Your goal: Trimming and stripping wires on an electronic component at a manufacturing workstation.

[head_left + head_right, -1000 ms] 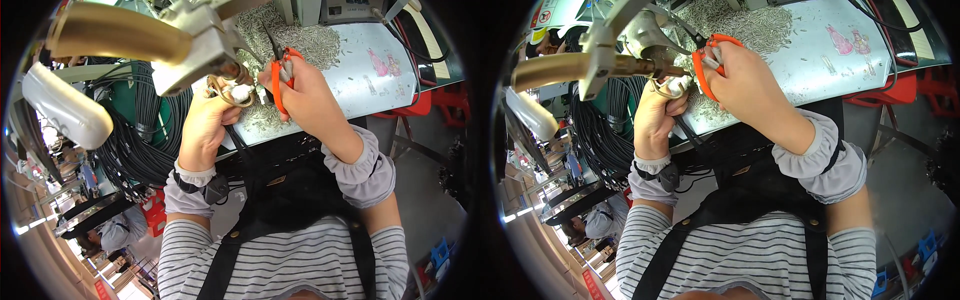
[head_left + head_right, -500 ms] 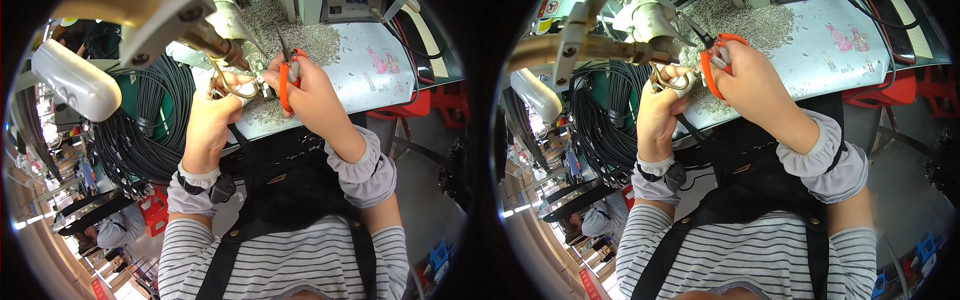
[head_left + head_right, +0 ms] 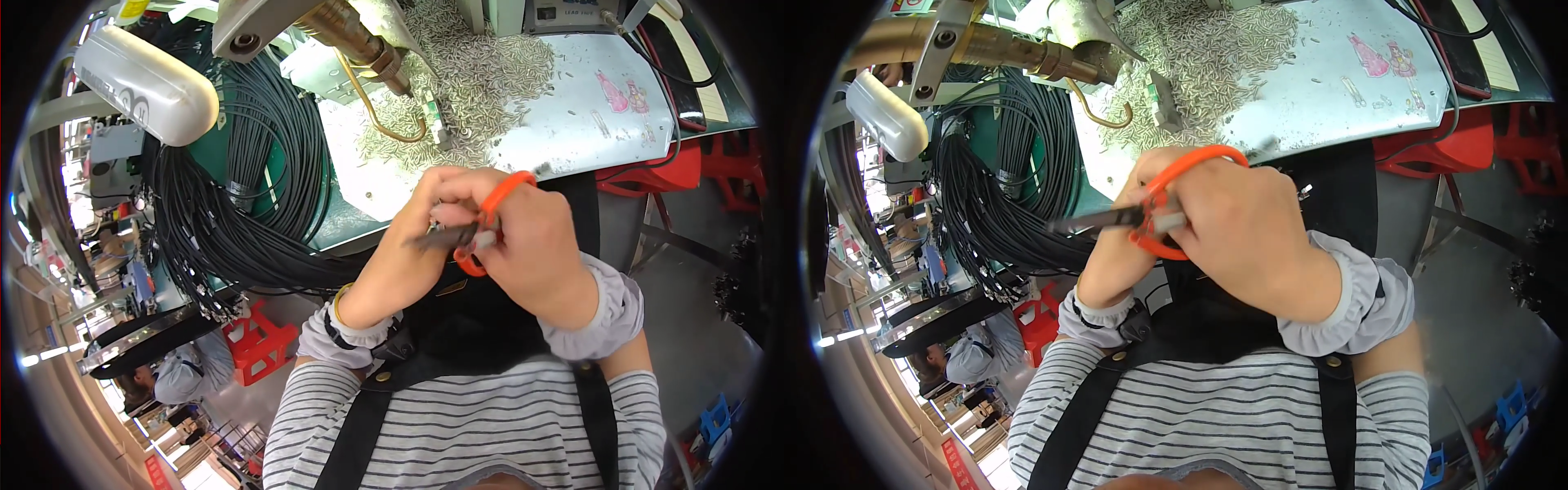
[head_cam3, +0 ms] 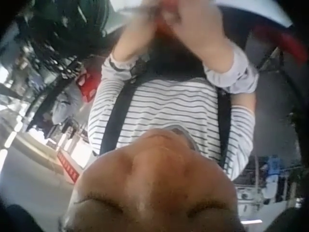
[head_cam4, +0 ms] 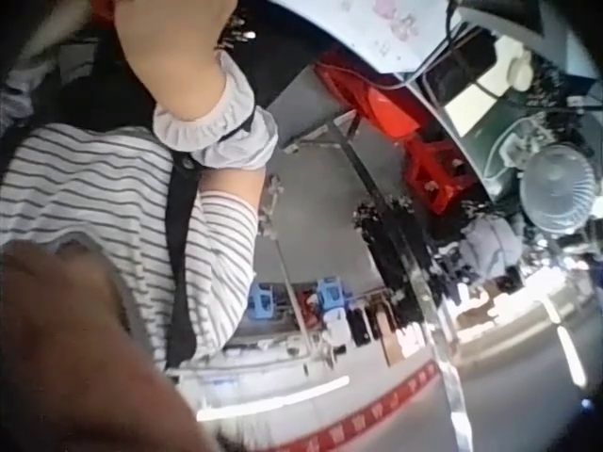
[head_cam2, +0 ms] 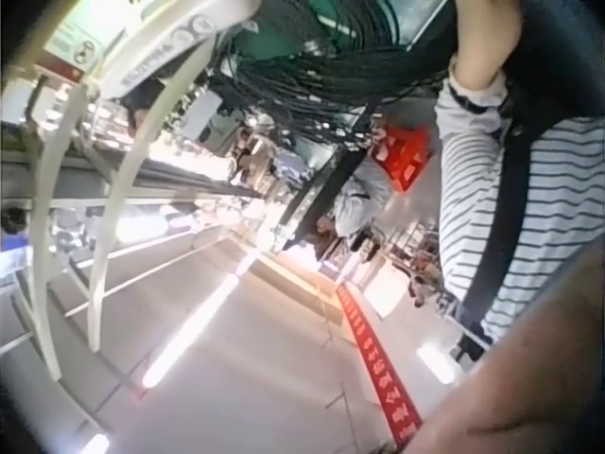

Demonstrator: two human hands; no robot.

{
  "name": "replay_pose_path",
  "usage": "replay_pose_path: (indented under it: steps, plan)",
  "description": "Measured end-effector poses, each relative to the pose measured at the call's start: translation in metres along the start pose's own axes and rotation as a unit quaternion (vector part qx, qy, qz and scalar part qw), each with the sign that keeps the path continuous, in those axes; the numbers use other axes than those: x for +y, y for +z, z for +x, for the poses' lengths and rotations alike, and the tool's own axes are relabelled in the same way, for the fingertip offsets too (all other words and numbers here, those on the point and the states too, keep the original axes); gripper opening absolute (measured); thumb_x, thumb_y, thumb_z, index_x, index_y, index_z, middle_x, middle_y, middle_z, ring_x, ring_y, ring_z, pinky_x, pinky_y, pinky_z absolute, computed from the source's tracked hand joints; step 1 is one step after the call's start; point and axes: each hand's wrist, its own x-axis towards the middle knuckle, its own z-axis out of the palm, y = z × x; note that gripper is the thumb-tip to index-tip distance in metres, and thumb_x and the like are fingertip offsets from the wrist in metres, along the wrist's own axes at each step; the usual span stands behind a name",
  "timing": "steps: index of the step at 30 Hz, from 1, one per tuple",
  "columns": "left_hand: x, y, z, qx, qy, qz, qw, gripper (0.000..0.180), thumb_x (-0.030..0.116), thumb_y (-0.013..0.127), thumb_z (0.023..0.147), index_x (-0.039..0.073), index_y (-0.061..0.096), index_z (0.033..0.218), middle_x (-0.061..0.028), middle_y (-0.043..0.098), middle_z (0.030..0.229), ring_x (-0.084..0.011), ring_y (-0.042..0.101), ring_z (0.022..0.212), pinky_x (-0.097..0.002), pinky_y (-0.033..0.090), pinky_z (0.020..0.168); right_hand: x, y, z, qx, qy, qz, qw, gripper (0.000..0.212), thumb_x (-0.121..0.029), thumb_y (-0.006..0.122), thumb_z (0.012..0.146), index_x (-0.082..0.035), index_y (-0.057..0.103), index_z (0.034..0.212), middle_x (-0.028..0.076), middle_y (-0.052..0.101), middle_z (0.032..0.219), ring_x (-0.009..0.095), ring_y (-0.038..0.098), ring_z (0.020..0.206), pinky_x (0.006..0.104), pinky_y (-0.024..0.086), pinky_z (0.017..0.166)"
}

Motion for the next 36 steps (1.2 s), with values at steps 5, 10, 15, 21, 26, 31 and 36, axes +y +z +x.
replay_pose_path:
  steps: [5,10,15,21,26,31,36]
  plan:
    - [-0.016,-0.005,-0.002,-0.035,-0.034,-0.071,0.996,0.026,-0.004,0.040,0.083,0.000,0.044,0.108,-0.0054,0.051,0.088,-0.0092,0.049,0.075,-0.0202,0.041,0.064,0.018,0.004,-0.006,-0.081,0.142,0.198,0.966,0.012,-0.002,0.059,0.077,0.001,0.054,0.087,0.009,0.055,0.068,0.016,0.052,0.052,0.0243,0.041,0.049]
    - [-0.017,-0.011,-0.003,-0.015,-0.056,-0.181,0.982,0.014,0.002,0.044,0.085,0.000,0.048,0.098,-0.0062,0.054,0.078,-0.0108,0.050,0.061,-0.0211,0.041,0.056,0.022,-0.003,-0.004,-0.069,0.262,0.358,0.894,0.011,-0.003,0.059,0.076,0.000,0.056,0.086,0.013,0.060,0.079,0.017,0.059,0.060,0.0205,0.038,0.045]
    - [-0.011,-0.009,-0.003,0.001,-0.052,-0.213,0.976,0.013,0.002,0.046,0.084,-0.001,0.049,0.097,-0.0073,0.053,0.070,-0.0111,0.048,0.054,-0.0210,0.040,0.048,0.028,0.011,-0.009,0.087,-0.124,0.013,0.988,0.011,-0.002,0.058,0.077,-0.001,0.058,0.088,0.014,0.061,0.086,0.015,0.062,0.066,0.0188,0.041,0.047]
    - [-0.012,-0.004,-0.005,0.060,-0.015,-0.186,0.981,0.015,0.001,0.052,0.080,-0.002,0.052,0.095,-0.0048,0.054,0.073,-0.0062,0.044,0.055,-0.0176,0.033,0.048,0.021,0.015,-0.020,0.088,-0.140,-0.022,0.986,0.023,0.003,0.063,0.070,-0.003,0.060,0.092,0.009,0.063,0.081,0.018,0.063,0.067,0.0226,0.046,0.053]
    - [-0.008,0.001,-0.003,0.108,0.000,-0.145,0.984,0.013,0.001,0.058,0.076,-0.002,0.054,0.089,-0.0005,0.052,0.069,-0.0019,0.036,0.049,-0.0161,0.023,0.043,0.027,0.015,-0.025,0.024,-0.019,0.190,0.981,0.026,0.005,0.063,0.069,-0.002,0.060,0.093,0.009,0.062,0.073,0.016,0.059,0.056,0.0208,0.042,0.044]
    - [-0.010,-0.006,-0.005,0.083,-0.074,-0.192,0.975,0.012,0.000,0.060,0.075,-0.002,0.056,0.086,0.0023,0.050,0.065,-0.0006,0.034,0.047,-0.0165,0.021,0.041,0.023,0.007,-0.025,0.029,-0.120,0.005,0.992,0.026,0.006,0.063,0.068,-0.001,0.060,0.093,0.008,0.062,0.072,0.012,0.053,0.046,0.0198,0.038,0.040]
    - [-0.009,-0.002,-0.005,0.102,-0.059,-0.170,0.978,0.011,0.000,0.059,0.075,-0.003,0.057,0.085,0.0038,0.048,0.062,-0.0003,0.032,0.046,-0.0168,0.019,0.040,0.026,0.008,-0.024,0.047,-0.159,-0.022,0.986,0.023,0.002,0.066,0.065,-0.001,0.059,0.086,0.006,0.062,0.073,0.014,0.057,0.051,0.0221,0.042,0.042]
